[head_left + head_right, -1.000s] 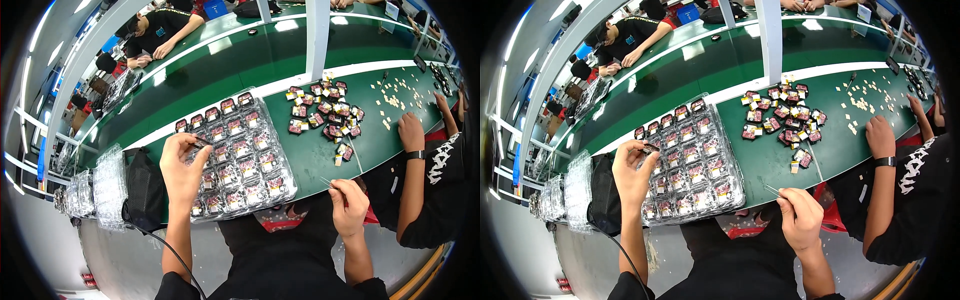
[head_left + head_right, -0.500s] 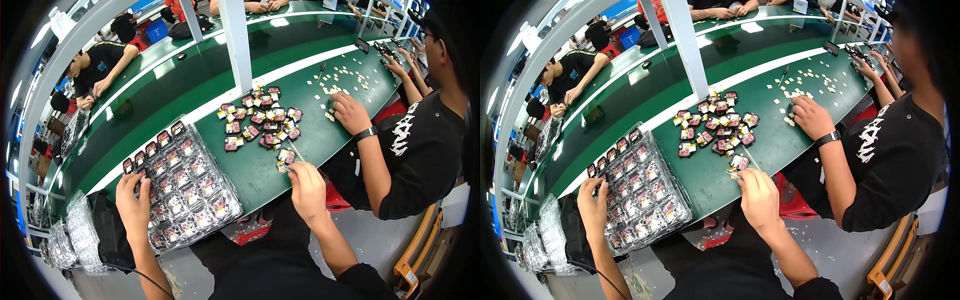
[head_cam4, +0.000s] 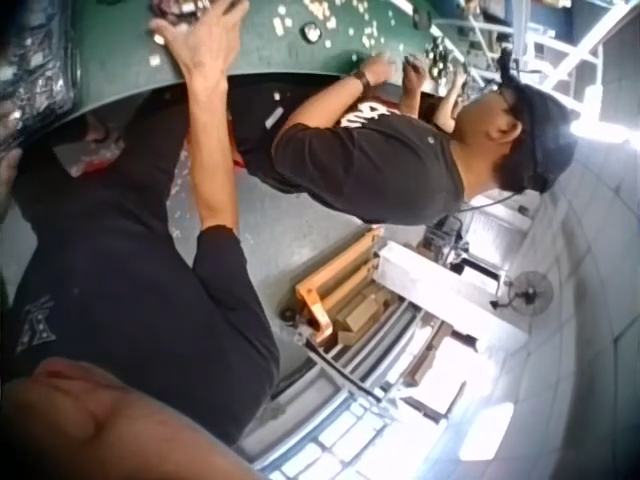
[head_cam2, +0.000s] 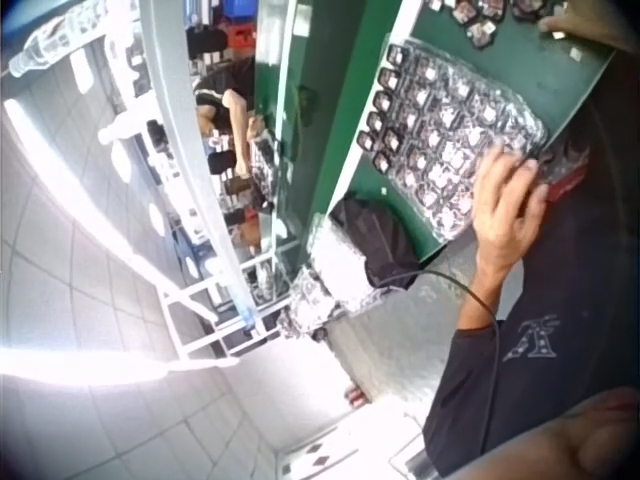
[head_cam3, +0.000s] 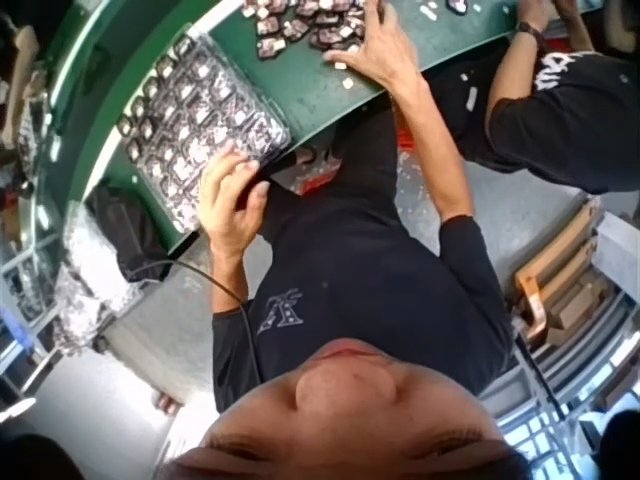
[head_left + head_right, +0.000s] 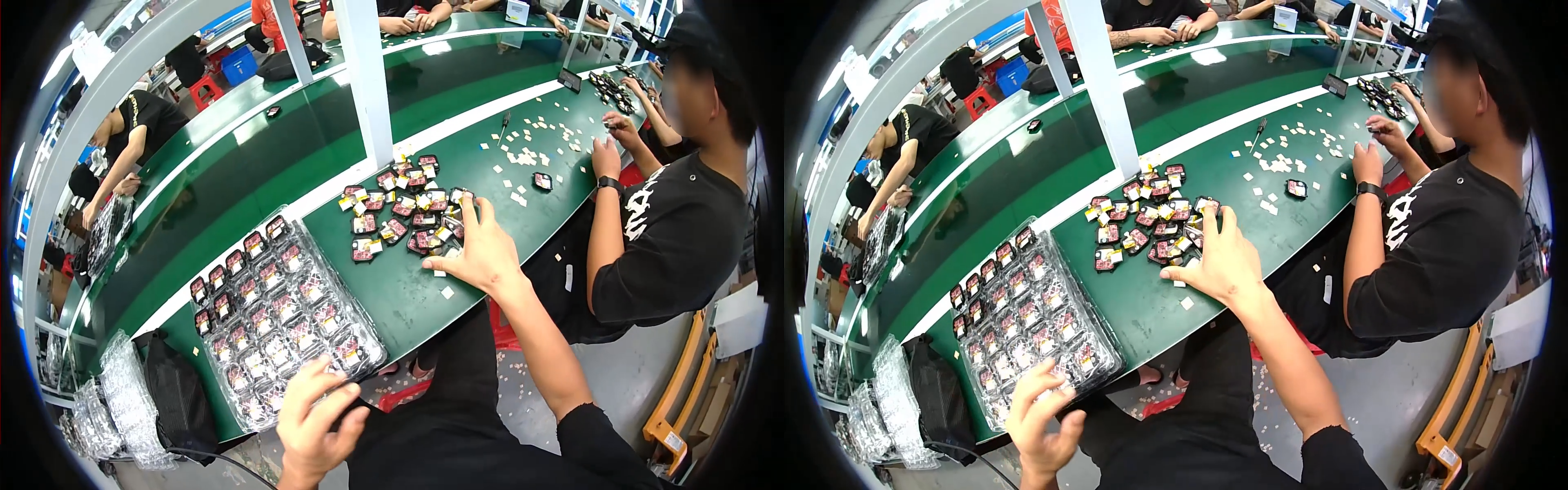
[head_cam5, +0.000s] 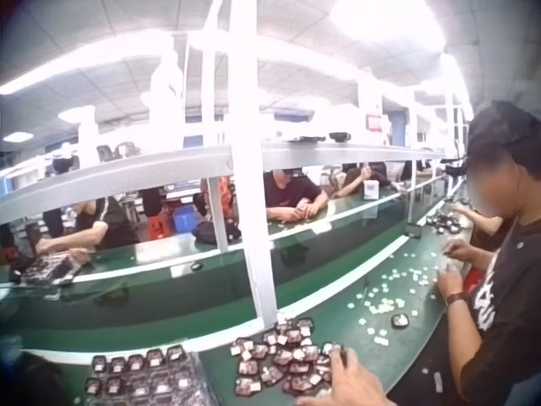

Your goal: Inspecting and sorting small electronic modules into a grid tray at a factory workbench.

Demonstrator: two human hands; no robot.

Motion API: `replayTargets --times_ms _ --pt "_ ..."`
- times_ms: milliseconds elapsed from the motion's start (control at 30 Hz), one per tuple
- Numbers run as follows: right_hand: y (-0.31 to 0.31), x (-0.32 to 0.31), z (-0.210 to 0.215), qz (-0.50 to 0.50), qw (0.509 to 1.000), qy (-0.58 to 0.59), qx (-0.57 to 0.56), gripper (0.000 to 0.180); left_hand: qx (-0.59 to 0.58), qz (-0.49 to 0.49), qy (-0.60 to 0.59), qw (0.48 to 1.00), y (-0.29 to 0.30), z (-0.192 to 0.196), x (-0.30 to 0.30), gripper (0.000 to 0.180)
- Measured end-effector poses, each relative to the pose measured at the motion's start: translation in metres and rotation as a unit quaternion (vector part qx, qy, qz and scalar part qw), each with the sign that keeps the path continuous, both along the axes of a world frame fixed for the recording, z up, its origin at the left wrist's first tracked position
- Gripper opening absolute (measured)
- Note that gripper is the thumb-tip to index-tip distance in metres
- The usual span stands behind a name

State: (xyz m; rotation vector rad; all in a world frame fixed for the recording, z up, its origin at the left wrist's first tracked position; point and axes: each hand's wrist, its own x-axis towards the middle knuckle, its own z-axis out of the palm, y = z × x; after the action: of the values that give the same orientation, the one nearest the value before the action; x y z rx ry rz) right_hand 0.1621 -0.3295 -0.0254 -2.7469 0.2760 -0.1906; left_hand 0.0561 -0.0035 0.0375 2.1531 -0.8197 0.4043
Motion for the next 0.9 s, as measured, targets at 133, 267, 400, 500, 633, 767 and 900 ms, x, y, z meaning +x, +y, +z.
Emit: replayTargets --times_ms 133,267,400,500,633,767,900 --pt "0.014 0.015 -0.010 0.002 0.999 0.004 -0.036 0.133 -0.060 -0.084 0.024 0.994 -0.036 -0.008 -0.019 0.030" --pt "0.027 0.019 -0.010 0.005 1.000 0.012 -0.029 0.133 -0.095 -0.137 0.082 0.983 -0.065 -0.019 -0.032 0.032" --pt "0.039 0.019 -0.015 0.010 1.000 0.001 -0.012 0.133 -0.095 -0.178 0.111 0.973 -0.080 -0.030 -0.039 0.038" --pt "0.041 0.018 -0.014 0.010 1.000 -0.010 -0.005 0.129 -0.097 -0.180 0.122 0.971 -0.083 -0.034 -0.041 0.038" --pt "0.033 0.009 -0.007 0.016 0.999 -0.004 0.051 0.115 -0.105 -0.154 0.141 0.972 -0.078 -0.040 -0.042 0.036" --pt "0.026 -0.014 -0.008 0.016 0.991 -0.052 0.118 0.087 -0.122 -0.119 0.156 0.973 -0.070 -0.042 -0.042 0.033" --pt "0.033 -0.033 -0.012 0.017 0.998 -0.031 0.058 0.077 -0.148 -0.091 0.171 0.970 -0.064 -0.047 -0.043 0.031"
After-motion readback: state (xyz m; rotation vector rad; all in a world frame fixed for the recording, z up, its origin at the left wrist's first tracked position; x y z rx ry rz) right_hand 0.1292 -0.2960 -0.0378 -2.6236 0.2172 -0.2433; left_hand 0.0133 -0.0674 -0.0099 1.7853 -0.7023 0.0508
